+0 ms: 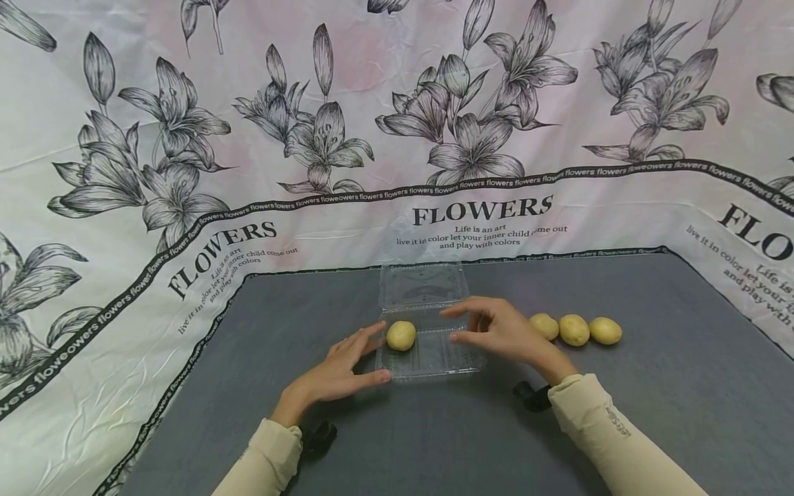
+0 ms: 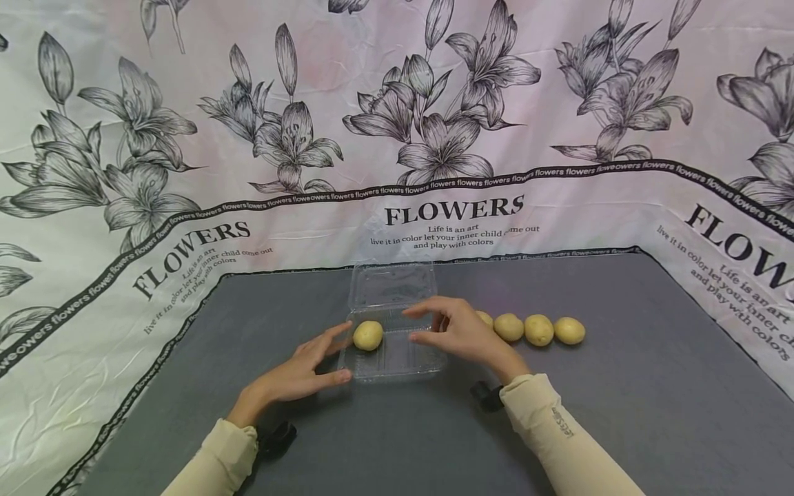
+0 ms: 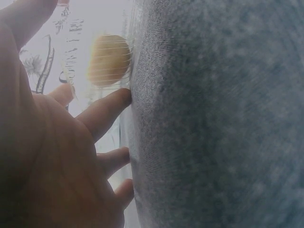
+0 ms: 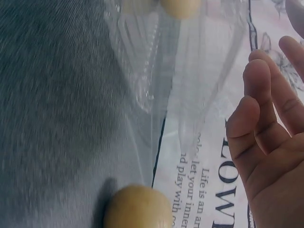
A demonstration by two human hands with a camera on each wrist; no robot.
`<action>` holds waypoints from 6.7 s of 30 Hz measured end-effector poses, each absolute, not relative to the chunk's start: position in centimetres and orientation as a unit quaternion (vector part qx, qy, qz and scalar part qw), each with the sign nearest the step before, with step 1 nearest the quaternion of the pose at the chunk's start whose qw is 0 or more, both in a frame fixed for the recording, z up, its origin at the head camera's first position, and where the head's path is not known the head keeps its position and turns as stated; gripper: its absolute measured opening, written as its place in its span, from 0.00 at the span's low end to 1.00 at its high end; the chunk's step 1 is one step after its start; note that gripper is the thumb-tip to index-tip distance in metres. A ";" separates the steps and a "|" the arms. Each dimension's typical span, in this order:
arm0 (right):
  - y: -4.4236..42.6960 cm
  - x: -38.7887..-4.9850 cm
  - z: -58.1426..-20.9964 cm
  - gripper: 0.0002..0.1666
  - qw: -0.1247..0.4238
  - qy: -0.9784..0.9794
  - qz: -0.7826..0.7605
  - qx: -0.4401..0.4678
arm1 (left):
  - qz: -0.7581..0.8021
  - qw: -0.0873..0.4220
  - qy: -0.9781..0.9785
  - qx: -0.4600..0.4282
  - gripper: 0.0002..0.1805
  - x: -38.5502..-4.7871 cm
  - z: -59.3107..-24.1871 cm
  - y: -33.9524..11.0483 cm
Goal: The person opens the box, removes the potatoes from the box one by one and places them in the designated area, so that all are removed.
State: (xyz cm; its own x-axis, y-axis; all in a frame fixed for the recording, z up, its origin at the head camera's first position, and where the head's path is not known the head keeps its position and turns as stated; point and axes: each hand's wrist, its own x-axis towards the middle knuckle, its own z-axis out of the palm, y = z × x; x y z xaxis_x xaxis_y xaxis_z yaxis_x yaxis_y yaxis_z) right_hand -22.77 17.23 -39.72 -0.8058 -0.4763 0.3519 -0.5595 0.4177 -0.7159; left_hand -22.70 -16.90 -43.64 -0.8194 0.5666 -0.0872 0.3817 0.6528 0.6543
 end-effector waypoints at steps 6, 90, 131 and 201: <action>16.2 -22.7 -40.1 0.22 0.045 -0.830 0.455 0.321 | 0.322 0.142 0.898 0.265 0.50 -22.7 -43.6 -16.7; 9.5 -25.8 -42.2 0.26 -0.041 -0.856 0.420 0.299 | 0.323 0.146 0.897 0.263 0.50 -22.8 -43.7 -16.9; 9.7 -26.3 -43.0 0.25 -0.109 -0.842 0.405 0.340 | 0.319 0.145 0.897 0.269 0.50 -22.8 -43.9 -16.9; 13.5 -23.7 -41.3 0.27 -0.018 -0.826 0.461 0.324 | 0.321 0.140 0.898 0.267 0.51 -22.6 -43.5 -16.8</action>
State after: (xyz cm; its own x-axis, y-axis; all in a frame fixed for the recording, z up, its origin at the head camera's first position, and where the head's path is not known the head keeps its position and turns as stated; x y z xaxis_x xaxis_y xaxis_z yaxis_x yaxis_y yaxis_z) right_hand -23.70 13.53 -41.33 -0.7888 -0.5524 0.2695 -0.5192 0.3641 -0.7733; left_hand -22.60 -16.80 -43.54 -0.8182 0.5692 -0.0807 0.3887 0.6512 0.6518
